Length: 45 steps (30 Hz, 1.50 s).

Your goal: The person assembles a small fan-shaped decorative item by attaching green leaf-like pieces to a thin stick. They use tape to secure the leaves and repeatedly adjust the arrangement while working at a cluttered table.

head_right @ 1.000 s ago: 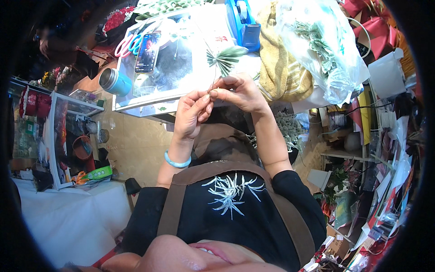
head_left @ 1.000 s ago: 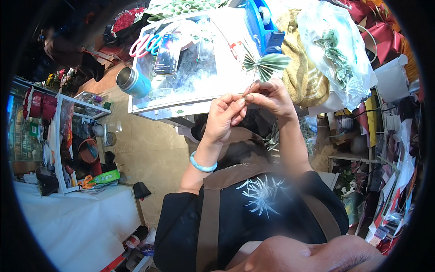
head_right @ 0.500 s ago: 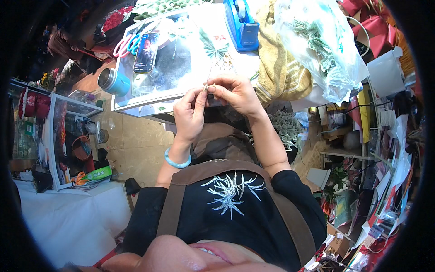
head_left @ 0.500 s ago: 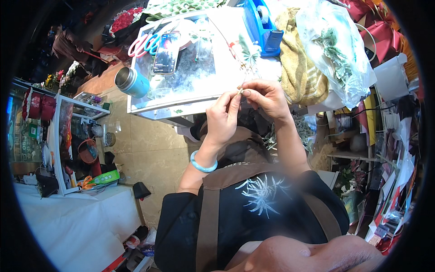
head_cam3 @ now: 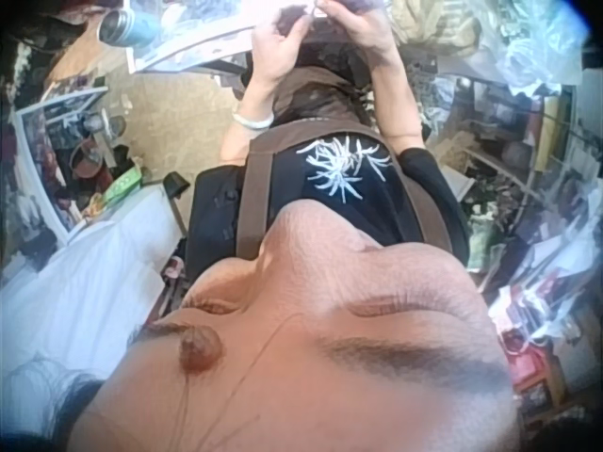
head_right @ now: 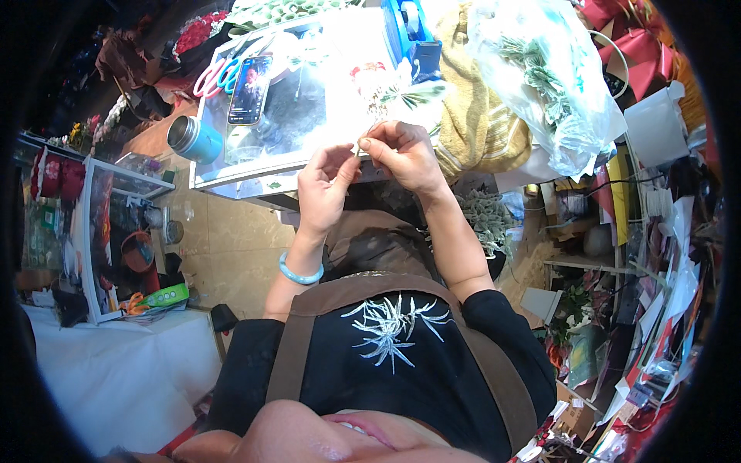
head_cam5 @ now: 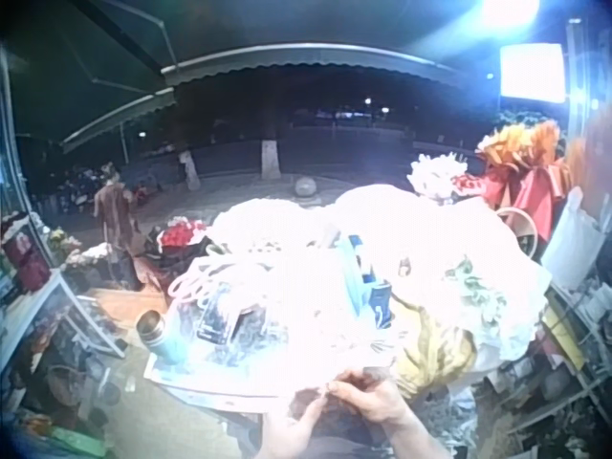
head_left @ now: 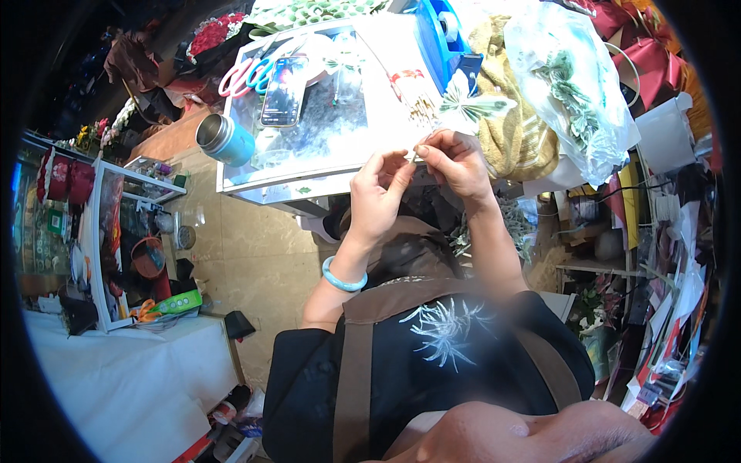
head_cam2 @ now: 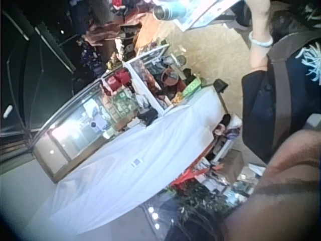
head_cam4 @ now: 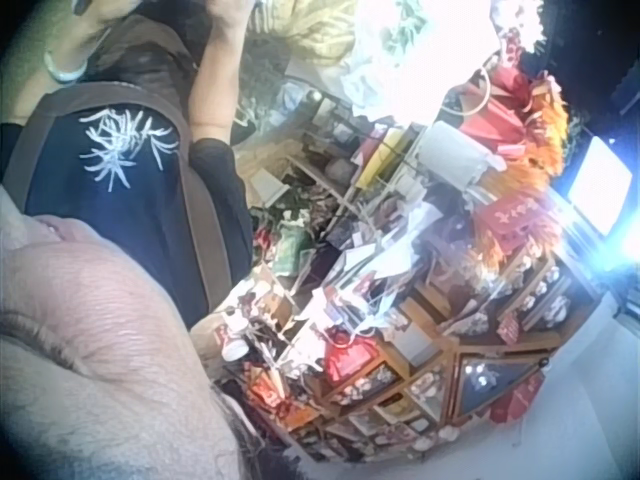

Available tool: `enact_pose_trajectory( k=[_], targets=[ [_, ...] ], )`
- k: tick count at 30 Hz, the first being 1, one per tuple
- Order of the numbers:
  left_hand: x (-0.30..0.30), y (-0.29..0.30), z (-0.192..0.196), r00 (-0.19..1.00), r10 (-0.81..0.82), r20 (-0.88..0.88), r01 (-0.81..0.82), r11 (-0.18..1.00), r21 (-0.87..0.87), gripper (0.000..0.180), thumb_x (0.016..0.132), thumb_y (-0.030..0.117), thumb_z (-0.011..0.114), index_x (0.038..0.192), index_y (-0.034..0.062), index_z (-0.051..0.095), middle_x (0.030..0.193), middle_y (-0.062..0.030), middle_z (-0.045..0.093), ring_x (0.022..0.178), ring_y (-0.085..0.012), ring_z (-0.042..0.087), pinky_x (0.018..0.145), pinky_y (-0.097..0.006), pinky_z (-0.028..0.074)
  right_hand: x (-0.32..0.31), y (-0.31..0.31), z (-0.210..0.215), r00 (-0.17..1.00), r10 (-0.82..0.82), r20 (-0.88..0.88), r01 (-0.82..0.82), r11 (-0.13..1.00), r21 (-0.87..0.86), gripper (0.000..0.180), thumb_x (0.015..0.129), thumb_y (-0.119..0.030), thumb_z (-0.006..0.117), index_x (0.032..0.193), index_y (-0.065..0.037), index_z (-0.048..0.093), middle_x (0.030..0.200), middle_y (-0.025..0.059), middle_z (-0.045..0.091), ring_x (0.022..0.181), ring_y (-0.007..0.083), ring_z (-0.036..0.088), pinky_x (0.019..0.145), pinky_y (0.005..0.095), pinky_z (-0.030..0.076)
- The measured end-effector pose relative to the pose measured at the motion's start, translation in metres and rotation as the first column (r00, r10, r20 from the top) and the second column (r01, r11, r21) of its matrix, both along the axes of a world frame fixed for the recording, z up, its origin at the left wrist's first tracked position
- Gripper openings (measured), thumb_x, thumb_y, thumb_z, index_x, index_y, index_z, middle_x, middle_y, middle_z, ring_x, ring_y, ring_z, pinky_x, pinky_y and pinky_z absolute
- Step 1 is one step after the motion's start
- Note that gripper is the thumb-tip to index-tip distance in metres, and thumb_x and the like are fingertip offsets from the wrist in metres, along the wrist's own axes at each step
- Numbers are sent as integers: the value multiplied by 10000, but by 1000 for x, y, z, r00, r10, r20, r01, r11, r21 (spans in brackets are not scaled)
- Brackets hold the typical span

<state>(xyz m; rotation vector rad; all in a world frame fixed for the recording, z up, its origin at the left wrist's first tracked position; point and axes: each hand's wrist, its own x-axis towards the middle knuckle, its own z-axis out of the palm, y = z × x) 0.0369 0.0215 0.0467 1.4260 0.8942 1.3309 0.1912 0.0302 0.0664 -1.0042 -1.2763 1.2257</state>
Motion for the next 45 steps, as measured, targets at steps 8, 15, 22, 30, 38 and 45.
enact_pose_trajectory(
  k=[8, 15, 22, 30, 38, 45],
  targets=[
    [4, 0, 1, 883, 340, -322, -193, 891, 411, 151, 753, -4, 655, 888, 6, 586, 765, -105, 587, 599, -190, 590, 544, -273, 467, -12, 0, -2, 995, -47, 89, 43, 998, 39, 116, 823, -89, 622, 833, 26, 609, 643, 8, 581, 573, 45, 508, 513, 188, 407],
    [-15, 4, 7, 883, 141, -448, 2, 953, 303, 97, 796, -2, 594, 893, 0, 590, 778, -120, 593, 636, -224, 596, 566, -288, 463, -5, 1, 1, 957, 54, 284, -64, 998, 25, 113, 815, -88, 620, 811, 22, 595, 654, 15, 575, 605, 49, 486, 552, 212, 413],
    [-37, 18, 13, 653, 280, -704, 367, 695, 618, 226, 674, -23, 614, 898, 12, 597, 849, -102, 607, 725, -264, 607, 583, -315, 488, 9, 8, -5, 952, 256, 166, -239, 964, -115, 127, 818, -104, 630, 762, -7, 570, 593, -29, 491, 491, 34, 419, 424, 185, 309],
    [-25, 9, -8, 978, 80, -192, -86, 996, -24, 141, 857, 101, 596, 885, -29, 642, 754, -68, 648, 687, -111, 602, 617, -239, 473, -6, -3, -4, 984, 9, 178, -24, 996, 83, 115, 827, -81, 628, 797, 27, 605, 644, -13, 542, 567, 31, 435, 493, 183, 339],
    [-10, -4, -16, 938, -18, 345, 95, 974, -206, 214, 898, 146, 545, 887, -45, 642, 783, -49, 642, 702, -92, 581, 671, -226, 476, -31, -17, -1, 892, -210, 400, 27, 909, 416, 52, 805, -12, 611, 801, 35, 589, 639, 87, 592, 553, 138, 575, 509, 251, 430],
    [-21, 1, -14, 931, -149, 334, 237, 941, -241, 173, 913, 96, 486, 917, -30, 606, 771, -23, 609, 687, -79, 546, 645, -211, 452, -38, -21, -2, 908, -220, 356, 49, 901, 431, 58, 799, -1, 603, 851, 23, 607, 667, 109, 590, 562, 182, 585, 514, 268, 444]
  ],
)
